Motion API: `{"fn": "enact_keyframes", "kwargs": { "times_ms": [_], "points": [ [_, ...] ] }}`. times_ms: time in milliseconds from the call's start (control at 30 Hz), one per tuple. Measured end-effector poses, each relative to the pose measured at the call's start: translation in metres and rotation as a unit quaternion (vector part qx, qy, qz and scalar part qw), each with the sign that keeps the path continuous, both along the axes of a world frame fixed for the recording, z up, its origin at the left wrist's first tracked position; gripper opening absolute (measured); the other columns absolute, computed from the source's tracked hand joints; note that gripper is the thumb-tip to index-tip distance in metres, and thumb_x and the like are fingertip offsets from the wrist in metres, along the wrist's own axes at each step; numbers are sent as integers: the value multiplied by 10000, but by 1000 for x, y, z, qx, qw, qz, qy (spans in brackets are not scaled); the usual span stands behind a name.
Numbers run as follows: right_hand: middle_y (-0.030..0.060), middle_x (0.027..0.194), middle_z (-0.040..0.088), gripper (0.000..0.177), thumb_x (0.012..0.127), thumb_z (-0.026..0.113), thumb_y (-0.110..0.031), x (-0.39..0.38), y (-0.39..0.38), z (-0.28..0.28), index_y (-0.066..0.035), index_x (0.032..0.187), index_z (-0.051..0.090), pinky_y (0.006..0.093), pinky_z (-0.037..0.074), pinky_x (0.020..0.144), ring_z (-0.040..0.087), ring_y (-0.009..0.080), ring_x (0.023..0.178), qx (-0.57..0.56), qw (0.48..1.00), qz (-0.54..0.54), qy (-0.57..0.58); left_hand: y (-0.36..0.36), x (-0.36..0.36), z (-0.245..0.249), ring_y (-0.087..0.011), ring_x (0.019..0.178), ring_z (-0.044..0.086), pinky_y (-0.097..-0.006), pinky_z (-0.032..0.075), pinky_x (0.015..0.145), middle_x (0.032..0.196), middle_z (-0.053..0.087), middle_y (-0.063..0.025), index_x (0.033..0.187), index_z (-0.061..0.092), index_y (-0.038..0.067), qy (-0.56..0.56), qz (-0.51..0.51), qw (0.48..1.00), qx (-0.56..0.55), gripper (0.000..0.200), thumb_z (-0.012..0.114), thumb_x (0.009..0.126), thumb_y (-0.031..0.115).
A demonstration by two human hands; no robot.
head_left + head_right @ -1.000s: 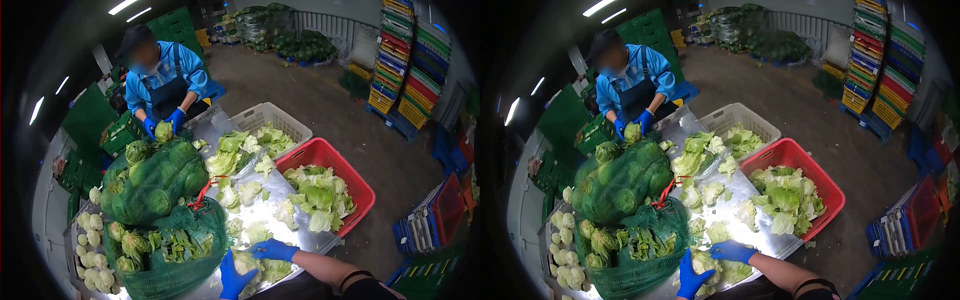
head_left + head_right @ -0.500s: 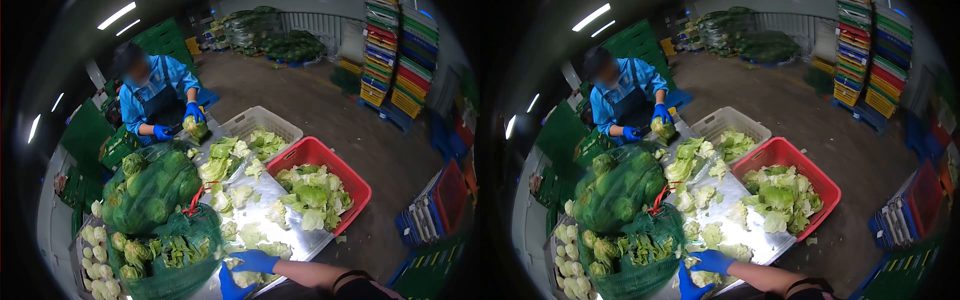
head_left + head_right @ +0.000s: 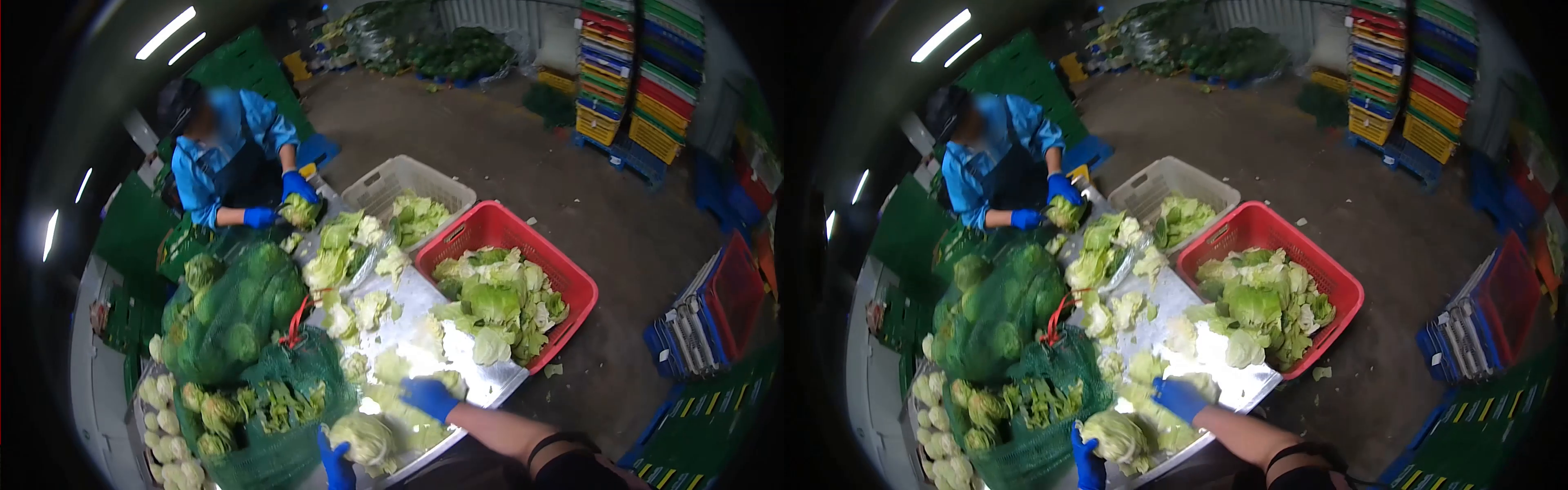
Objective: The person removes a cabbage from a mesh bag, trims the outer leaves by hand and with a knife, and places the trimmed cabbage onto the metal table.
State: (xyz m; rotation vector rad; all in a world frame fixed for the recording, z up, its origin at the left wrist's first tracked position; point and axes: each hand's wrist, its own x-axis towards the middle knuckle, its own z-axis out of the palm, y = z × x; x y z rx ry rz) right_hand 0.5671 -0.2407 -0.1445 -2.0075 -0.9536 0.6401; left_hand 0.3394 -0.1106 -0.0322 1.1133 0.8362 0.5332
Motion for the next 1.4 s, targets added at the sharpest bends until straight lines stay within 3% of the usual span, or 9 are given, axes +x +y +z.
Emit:
{"fn": "enact_keyframes", "kwargs": {
  "times_ms": [133, 267, 367, 467, 600, 800, 900, 1200, 1400],
  "points": [
    [179, 1096, 635, 448, 860, 594, -366, 92, -22, 0, -24, 1149, 585, 411, 499, 824, 632, 330, 923, -30, 994, -52, -95, -11, 4, 9, -299, 1254, 468, -455, 399, 1043, 1395, 444, -149, 1392, 368, 46, -181, 40, 931, -315, 580, 501, 883, 291],
    [215, 1164, 593, 726, 820, 678, -356, 81, -22, 93, -132, 1426, 345, 396, 529, 703, 651, 332, 791, 25, 977, -103, -186, -38, 37, 21, -358, 1335, 357, -583, 298, 1072, 1455, 369, -158, 1433, 328, 88, -43, -123, 991, -22, 670, 391, 906, 497],
    [178, 1131, 614, 717, 791, 711, -419, 33, -26, 125, -153, 1393, 428, 376, 517, 639, 627, 277, 654, 13, 1000, 6, 8, -46, 45, 16, -403, 1323, 358, -653, 319, 1009, 1480, 314, -179, 1447, 322, 148, -234, 2, 873, -427, 754, 408, 852, 603],
    [120, 1248, 593, 689, 804, 743, -331, -6, -29, 120, -94, 1384, 457, 294, 464, 867, 574, 137, 911, 90, 974, 76, 193, -50, 37, 5, -396, 1352, 303, -655, 277, 1032, 1497, 284, -168, 1460, 296, 158, -234, 3, 840, -490, 760, 407, 856, 606],
    [138, 1245, 593, 710, 786, 747, -383, -25, -22, 105, -92, 1372, 469, 307, 458, 895, 577, 160, 1045, 58, 988, 105, 95, -58, 34, -1, -405, 1323, 337, -641, 316, 1015, 1487, 297, -168, 1453, 301, 139, -246, 69, 753, -607, 819, 447, 831, 651],
    [98, 1095, 663, 619, 786, 757, -379, 0, -8, 90, -78, 1287, 555, 285, 479, 846, 604, 126, 944, -5, 966, 61, 253, -48, 11, -6, -366, 1233, 450, -581, 413, 962, 1380, 377, -223, 1448, 247, 55, 130, 63, 921, -363, 907, 696, 788, 484],
    [98, 1078, 668, 626, 778, 762, -387, -3, -7, 87, -76, 1281, 559, 290, 479, 847, 610, 136, 938, 28, 964, 64, 255, -48, 29, 9, -344, 1289, 355, -436, 336, 1060, 1378, 337, -206, 1418, 265, -10, 197, -29, 951, 235, 1028, 863, 646, 310],
    [159, 1059, 667, 705, 757, 731, -505, 5, -6, 106, -48, 1263, 554, 352, 487, 853, 640, 241, 972, -112, 947, 18, 300, -48, 57, -6, -384, 1326, 305, -433, 258, 1117, 1414, 285, -241, 1436, 155, -40, 209, -85, 886, 405, 1231, 894, 542, 372],
    [180, 842, 663, 759, 815, 627, -553, -5, -16, 115, -154, 1416, 392, 405, 499, 552, 631, 326, 606, -59, 979, 5, -195, -44, 83, -1, -414, 1302, 345, -440, 311, 1088, 1406, 309, -272, 1426, 174, -54, 274, -83, 834, 472, 1220, 875, 549, 424]
  ]
}}
